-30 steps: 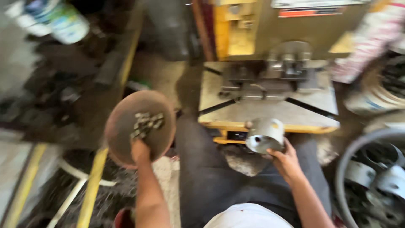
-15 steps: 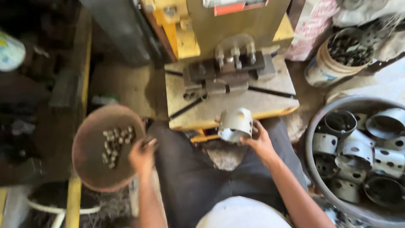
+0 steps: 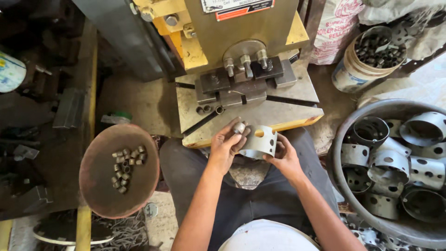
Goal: The person places small metal cylinders into a fabrication machine by hand and then moves the completed cylindrical metal parts into a large bucket.
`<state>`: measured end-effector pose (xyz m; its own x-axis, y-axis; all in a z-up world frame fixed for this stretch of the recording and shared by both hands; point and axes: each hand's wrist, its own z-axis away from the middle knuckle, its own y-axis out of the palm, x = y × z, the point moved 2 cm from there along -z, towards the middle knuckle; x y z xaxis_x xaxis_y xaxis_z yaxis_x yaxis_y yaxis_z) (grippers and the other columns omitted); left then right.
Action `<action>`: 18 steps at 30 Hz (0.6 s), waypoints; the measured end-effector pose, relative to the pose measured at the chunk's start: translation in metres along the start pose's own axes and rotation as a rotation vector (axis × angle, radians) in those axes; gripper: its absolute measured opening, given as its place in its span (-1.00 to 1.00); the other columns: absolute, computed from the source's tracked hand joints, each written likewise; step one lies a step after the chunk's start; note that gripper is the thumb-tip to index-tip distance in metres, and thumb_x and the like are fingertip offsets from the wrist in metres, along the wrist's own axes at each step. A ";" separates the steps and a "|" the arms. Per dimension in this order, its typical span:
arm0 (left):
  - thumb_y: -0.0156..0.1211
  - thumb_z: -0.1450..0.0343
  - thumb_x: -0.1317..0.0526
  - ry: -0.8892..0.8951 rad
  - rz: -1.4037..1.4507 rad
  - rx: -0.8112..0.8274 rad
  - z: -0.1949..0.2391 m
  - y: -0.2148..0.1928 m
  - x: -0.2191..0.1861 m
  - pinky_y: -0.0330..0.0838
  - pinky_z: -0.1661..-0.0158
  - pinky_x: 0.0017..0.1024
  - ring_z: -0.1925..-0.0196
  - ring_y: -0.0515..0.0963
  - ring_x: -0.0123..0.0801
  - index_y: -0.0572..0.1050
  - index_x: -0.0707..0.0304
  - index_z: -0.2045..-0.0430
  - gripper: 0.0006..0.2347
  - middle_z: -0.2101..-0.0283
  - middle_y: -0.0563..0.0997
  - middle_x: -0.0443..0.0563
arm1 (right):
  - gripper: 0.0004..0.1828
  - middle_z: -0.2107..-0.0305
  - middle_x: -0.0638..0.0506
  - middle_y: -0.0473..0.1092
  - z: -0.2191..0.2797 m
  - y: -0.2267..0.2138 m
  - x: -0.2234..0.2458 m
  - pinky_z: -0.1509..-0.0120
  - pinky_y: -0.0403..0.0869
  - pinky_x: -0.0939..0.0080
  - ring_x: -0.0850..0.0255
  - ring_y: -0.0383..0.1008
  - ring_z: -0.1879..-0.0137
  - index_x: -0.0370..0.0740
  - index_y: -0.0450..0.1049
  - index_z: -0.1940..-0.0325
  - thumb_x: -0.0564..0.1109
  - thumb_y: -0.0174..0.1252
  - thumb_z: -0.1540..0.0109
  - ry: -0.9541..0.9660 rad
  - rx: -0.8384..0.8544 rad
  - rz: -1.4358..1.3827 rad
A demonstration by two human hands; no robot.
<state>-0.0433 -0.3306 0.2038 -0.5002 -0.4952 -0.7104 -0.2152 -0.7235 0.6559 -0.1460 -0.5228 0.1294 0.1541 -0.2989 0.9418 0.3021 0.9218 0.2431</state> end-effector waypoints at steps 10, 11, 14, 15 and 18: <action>0.30 -0.47 0.39 0.603 -0.315 -0.135 -0.024 0.011 -0.032 0.55 0.03 -0.48 0.01 0.61 -0.43 0.38 0.31 -0.11 -0.66 -0.01 0.61 0.08 | -0.07 -0.12 -0.10 0.42 -0.146 0.020 0.079 -0.15 0.59 0.15 0.14 0.46 -0.19 -0.31 0.20 -0.45 -0.25 0.44 -0.03 -0.232 0.092 0.151; 0.32 -0.46 0.38 0.608 -0.383 -0.153 -0.029 0.009 -0.037 0.55 0.04 -0.49 0.04 0.62 -0.42 0.40 0.32 -0.09 -0.67 0.00 0.62 0.09 | -0.08 -0.13 -0.06 0.40 -0.159 0.026 0.089 -0.12 0.60 0.14 0.15 0.46 -0.19 -0.30 0.20 -0.43 -0.24 0.43 -0.04 -0.200 0.109 0.100; 0.35 -0.42 0.34 0.600 -0.564 -0.219 -0.051 0.008 -0.055 0.52 0.10 -0.49 0.12 0.64 -0.40 0.48 0.35 -0.02 -0.70 0.06 0.66 0.11 | -0.14 -0.14 0.01 0.38 -0.186 0.037 0.102 -0.01 0.60 0.16 0.20 0.47 -0.15 -0.30 0.23 -0.39 -0.20 0.43 -0.06 -0.107 0.114 0.021; 0.37 -0.41 0.32 0.592 -0.611 -0.246 -0.060 0.010 -0.061 0.51 0.12 -0.48 0.13 0.65 -0.40 0.52 0.36 0.00 -0.71 0.09 0.67 0.12 | -0.18 -0.12 0.00 0.40 -0.192 0.040 0.102 0.02 0.57 0.20 0.21 0.47 -0.12 -0.32 0.26 -0.39 -0.18 0.43 -0.09 -0.088 0.091 0.044; 0.41 -0.36 0.26 0.658 -0.809 -0.278 -0.089 0.015 -0.075 0.52 0.10 -0.43 0.14 0.67 -0.34 0.58 0.36 0.06 -0.70 0.13 0.70 0.12 | -0.19 -0.06 0.01 0.42 -0.204 0.035 0.095 0.10 0.54 0.23 0.25 0.48 -0.06 -0.22 0.25 -0.37 -0.19 0.42 -0.08 -0.013 0.100 -0.108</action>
<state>0.0661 -0.3470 0.2439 0.2720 0.0772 -0.9592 -0.0397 -0.9950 -0.0914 0.0712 -0.5690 0.1796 0.1132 -0.3954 0.9115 0.2206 0.9045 0.3649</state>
